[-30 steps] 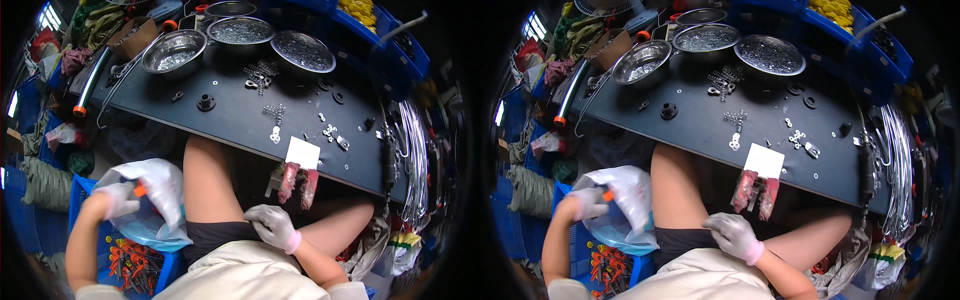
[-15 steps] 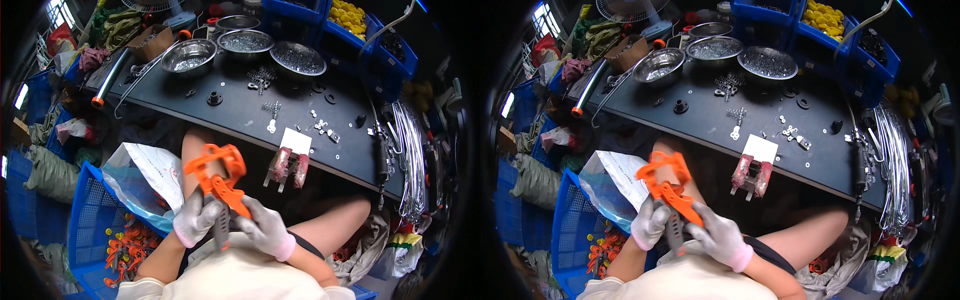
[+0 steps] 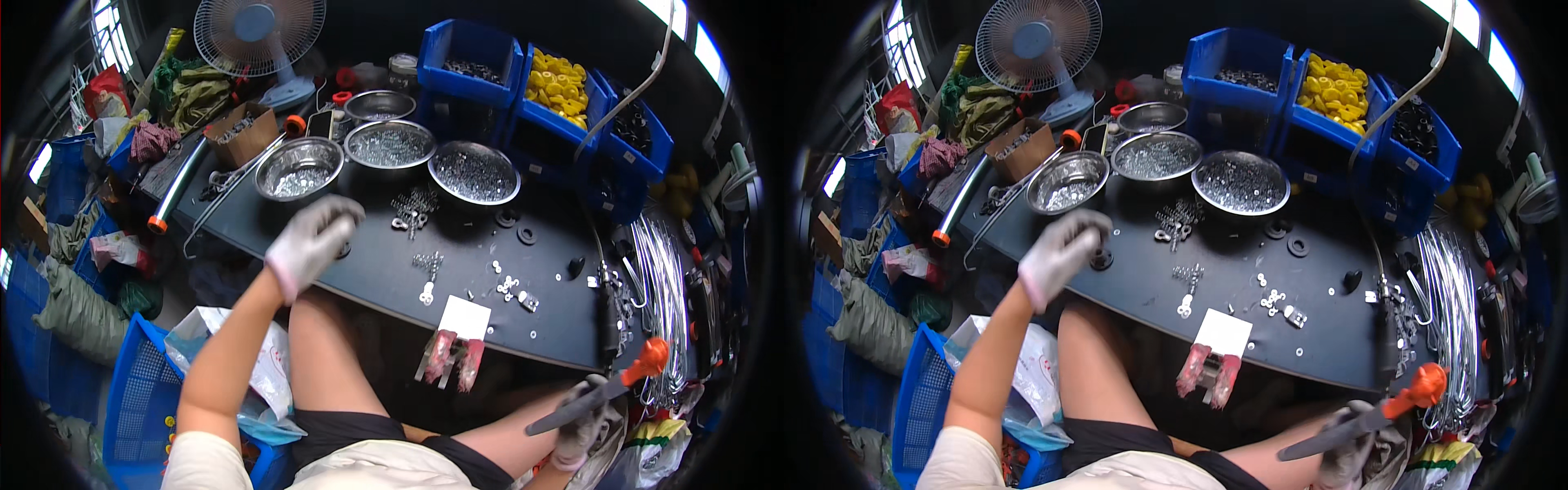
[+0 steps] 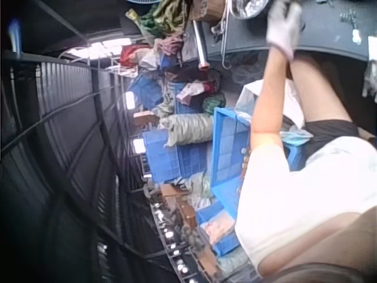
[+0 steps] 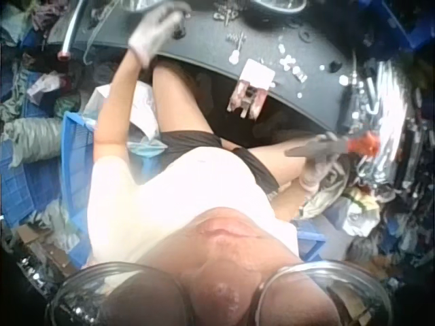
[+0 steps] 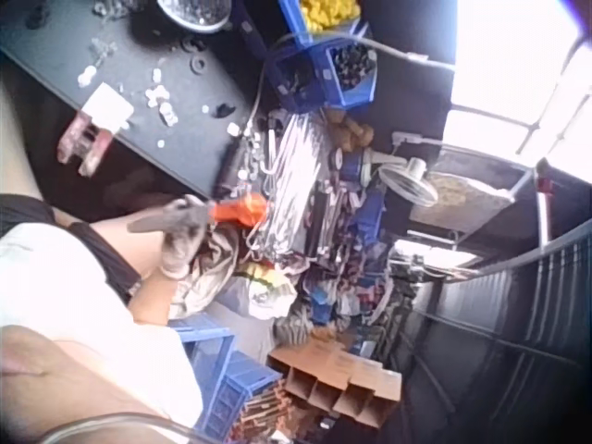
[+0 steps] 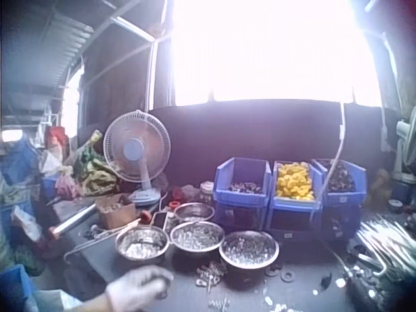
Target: The recorder is assembling a manual applicator tool using springs, screws, and a pneumatic driver on an industrial workbench.
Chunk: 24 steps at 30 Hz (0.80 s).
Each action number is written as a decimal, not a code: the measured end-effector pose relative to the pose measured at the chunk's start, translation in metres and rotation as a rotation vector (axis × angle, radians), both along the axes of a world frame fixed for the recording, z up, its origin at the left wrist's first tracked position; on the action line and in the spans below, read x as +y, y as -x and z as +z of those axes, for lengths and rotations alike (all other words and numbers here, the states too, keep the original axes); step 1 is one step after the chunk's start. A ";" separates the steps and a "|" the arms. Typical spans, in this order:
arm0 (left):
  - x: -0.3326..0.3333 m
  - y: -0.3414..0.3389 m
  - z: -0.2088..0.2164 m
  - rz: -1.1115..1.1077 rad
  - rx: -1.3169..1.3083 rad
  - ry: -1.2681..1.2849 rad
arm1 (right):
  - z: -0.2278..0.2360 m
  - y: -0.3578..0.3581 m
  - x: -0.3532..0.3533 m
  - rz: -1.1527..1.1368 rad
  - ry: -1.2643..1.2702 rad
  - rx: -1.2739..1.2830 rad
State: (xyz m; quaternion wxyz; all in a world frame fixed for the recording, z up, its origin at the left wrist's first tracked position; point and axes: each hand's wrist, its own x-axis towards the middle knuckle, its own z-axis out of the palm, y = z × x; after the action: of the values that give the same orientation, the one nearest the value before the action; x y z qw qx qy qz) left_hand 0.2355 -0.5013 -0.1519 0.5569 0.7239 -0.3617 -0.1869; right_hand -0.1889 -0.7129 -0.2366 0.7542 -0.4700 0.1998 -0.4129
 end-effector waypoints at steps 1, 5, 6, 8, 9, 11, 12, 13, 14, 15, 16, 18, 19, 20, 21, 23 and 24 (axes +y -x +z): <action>-0.026 -0.021 0.006 0.098 -0.129 -0.046 | -0.001 0.011 -0.015 -0.132 0.251 0.100; -0.100 -0.134 -0.014 0.179 -0.765 -0.152 | -0.011 0.039 -0.065 -0.531 0.210 0.233; -0.123 -0.159 -0.024 0.148 -0.760 -0.290 | 0.000 0.033 -0.066 -0.508 0.203 0.152; -0.152 -0.193 -0.038 0.102 -0.841 -0.560 | -0.009 0.061 -0.086 -0.496 0.007 0.124; -0.166 -0.200 -0.042 0.087 -0.781 -0.656 | -0.021 0.075 -0.096 -0.417 0.056 0.065; -0.184 -0.189 -0.027 0.029 -0.657 -0.839 | -0.002 0.060 -0.073 -0.605 0.030 0.206; -0.190 -0.189 -0.022 0.017 -0.656 -0.839 | 0.006 0.055 -0.066 -0.617 0.035 0.268; -0.196 -0.191 -0.020 0.007 -0.687 -0.907 | -0.001 0.068 -0.072 -0.573 0.098 0.262; -0.207 -0.186 -0.018 -0.023 -0.728 -0.975 | 0.016 0.061 -0.061 -0.475 0.115 0.305; -0.208 -0.185 -0.016 -0.008 -0.778 -0.918 | 0.020 0.046 -0.066 -0.571 0.182 0.377; -0.217 -0.190 -0.015 -0.051 -0.757 -1.002 | 0.023 0.035 -0.069 -0.686 0.246 0.471; -0.217 -0.178 -0.017 0.049 -0.784 -1.015 | 0.041 0.037 -0.075 -0.332 0.064 0.457; -0.211 -0.171 -0.014 0.052 -0.752 -0.894 | 0.043 0.025 -0.078 -0.348 0.063 0.436; -0.204 -0.188 -0.025 0.109 -0.864 -0.945 | 0.047 0.004 -0.080 -0.348 0.075 0.406; -0.202 -0.189 -0.024 0.105 -0.913 -0.983 | 0.051 -0.005 -0.084 -0.289 0.125 0.440; -0.209 -0.190 -0.024 0.065 -0.894 -0.965 | 0.060 -0.021 -0.085 -0.180 0.174 0.548; -0.210 -0.200 -0.027 0.057 -0.865 -0.953 | 0.064 -0.029 -0.085 -0.116 0.171 0.614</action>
State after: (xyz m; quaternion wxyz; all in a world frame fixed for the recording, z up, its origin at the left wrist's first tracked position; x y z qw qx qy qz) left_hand 0.4353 -0.7110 -0.1793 -0.0171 0.9112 -0.4115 -0.0037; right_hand -0.1595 -0.7977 -0.1730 0.5916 -0.6220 0.4091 -0.3095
